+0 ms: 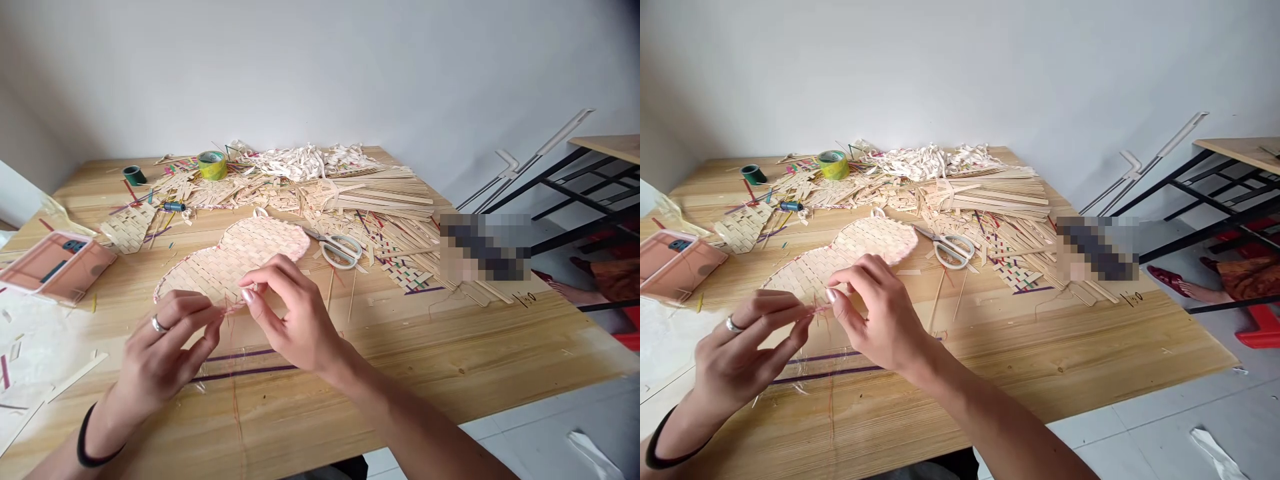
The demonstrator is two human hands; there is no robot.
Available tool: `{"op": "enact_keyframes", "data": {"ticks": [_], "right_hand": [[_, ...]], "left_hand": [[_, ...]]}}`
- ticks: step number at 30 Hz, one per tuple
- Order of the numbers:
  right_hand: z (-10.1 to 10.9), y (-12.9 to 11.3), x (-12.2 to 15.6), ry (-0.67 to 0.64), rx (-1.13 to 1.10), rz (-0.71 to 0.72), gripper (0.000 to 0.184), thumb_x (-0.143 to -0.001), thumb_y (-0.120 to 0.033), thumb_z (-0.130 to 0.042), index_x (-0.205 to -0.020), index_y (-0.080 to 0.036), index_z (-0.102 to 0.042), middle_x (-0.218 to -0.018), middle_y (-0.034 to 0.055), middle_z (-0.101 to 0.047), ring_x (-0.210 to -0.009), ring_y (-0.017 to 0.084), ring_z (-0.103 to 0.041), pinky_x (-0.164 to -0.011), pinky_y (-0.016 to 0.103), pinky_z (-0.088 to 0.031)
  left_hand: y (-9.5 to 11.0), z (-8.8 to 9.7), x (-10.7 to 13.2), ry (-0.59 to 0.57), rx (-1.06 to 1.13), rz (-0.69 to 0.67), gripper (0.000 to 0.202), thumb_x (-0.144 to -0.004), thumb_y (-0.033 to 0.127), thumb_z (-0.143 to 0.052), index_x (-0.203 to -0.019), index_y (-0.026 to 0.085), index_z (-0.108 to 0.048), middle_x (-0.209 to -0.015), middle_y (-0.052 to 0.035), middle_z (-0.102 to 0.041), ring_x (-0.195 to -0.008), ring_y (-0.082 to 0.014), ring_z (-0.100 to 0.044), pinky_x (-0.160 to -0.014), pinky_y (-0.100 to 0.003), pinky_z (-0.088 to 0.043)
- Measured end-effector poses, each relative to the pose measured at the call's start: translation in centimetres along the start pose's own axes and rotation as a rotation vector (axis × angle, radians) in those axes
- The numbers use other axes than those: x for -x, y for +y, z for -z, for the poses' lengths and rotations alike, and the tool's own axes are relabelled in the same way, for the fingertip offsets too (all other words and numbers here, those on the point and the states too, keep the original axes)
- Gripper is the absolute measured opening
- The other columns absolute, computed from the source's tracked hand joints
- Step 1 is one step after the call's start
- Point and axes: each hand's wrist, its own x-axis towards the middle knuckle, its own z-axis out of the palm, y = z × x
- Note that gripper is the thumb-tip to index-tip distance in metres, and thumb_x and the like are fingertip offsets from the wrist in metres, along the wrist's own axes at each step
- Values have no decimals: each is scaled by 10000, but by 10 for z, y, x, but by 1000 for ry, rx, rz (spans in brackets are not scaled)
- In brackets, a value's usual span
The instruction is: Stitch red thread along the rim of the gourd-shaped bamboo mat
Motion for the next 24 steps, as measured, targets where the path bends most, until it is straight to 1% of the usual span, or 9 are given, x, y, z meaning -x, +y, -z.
{"op": "enact_keyframes", "data": {"ticks": [3, 5, 7, 12, 15, 18, 21, 24], "right_hand": [[3, 1, -2, -121, 1, -60, 47, -1031, -182, -674, -997, -180, -708, -973, 50, -696, -965, 197, -625, -950, 380, -496], [4, 2, -3, -194, -50, -104, 74, -1027, -180, -688, -955, -187, -706, -935, 35, -685, -947, 190, -624, -940, 367, -493], [4, 2, -3, -223, -107, -139, 115, -1031, -163, -666, -922, -192, -691, -919, 29, -675, -934, 181, -625, -902, 341, -498], [1, -1, -2, -190, -234, -240, 127, -1011, -152, -632, -894, -201, -642, -885, 12, -677, -871, 158, -622, -816, 292, -506], [0, -1, -2, -170, -283, -268, 122, -1008, -167, -627, -890, -196, -639, -864, 4, -678, -835, 144, -623, -796, 280, -506], [-2, -1, -3, -173, -299, -307, 110, -1002, -172, -629, -896, -191, -647, -875, 8, -689, -836, 143, -632, -785, 276, -504], [-3, 0, -2, -198, -290, -370, 103, -999, -174, -626, -901, -187, -656, -875, 10, -697, -834, 145, -636, -779, 277, -501], [-3, 0, -1, -222, -288, -377, 116, -998, -182, -640, -884, -183, -661, -864, 8, -695, -828, 144, -627, -785, 280, -495]], "left_hand": [[0, -2, 1, -63, 52, -23, 205, -972, 15, -697, -1133, 141, -689, -983, -43, -688, -859, -135, -665, -783, -269, -548], [0, -3, 3, -81, 74, -27, 209, -970, 7, -691, -1134, 136, -689, -996, -53, -694, -876, -145, -664, -794, -276, -548], [-1, -4, 5, -90, 93, -31, 206, -964, 2, -694, -1122, 135, -691, -1000, -57, -700, -888, -152, -667, -805, -281, -548], [-3, -4, 9, -138, 145, -28, 241, -973, 2, -669, -1167, 139, -706, -1033, -67, -733, -926, -169, -685, -817, -290, -554], [-3, -4, 12, -136, 159, -41, 294, -965, -15, -664, -1214, 137, -703, -1032, -70, -745, -942, -177, -689, -820, -297, -560], [-4, -5, 14, -148, 168, -66, 311, -978, -6, -649, -1253, 135, -688, -1037, -80, -753, -973, -195, -695, -827, -314, -569], [-5, -6, 15, -167, 179, -87, 278, -990, -2, -632, -1237, 113, -685, -1057, -101, -754, -1004, -204, -688, -830, -322, -571], [-5, -6, 14, -176, 180, -90, 284, -978, -28, -631, -1232, 90, -681, -1073, -113, -743, -1022, -204, -668, -841, -330, -563]]}}
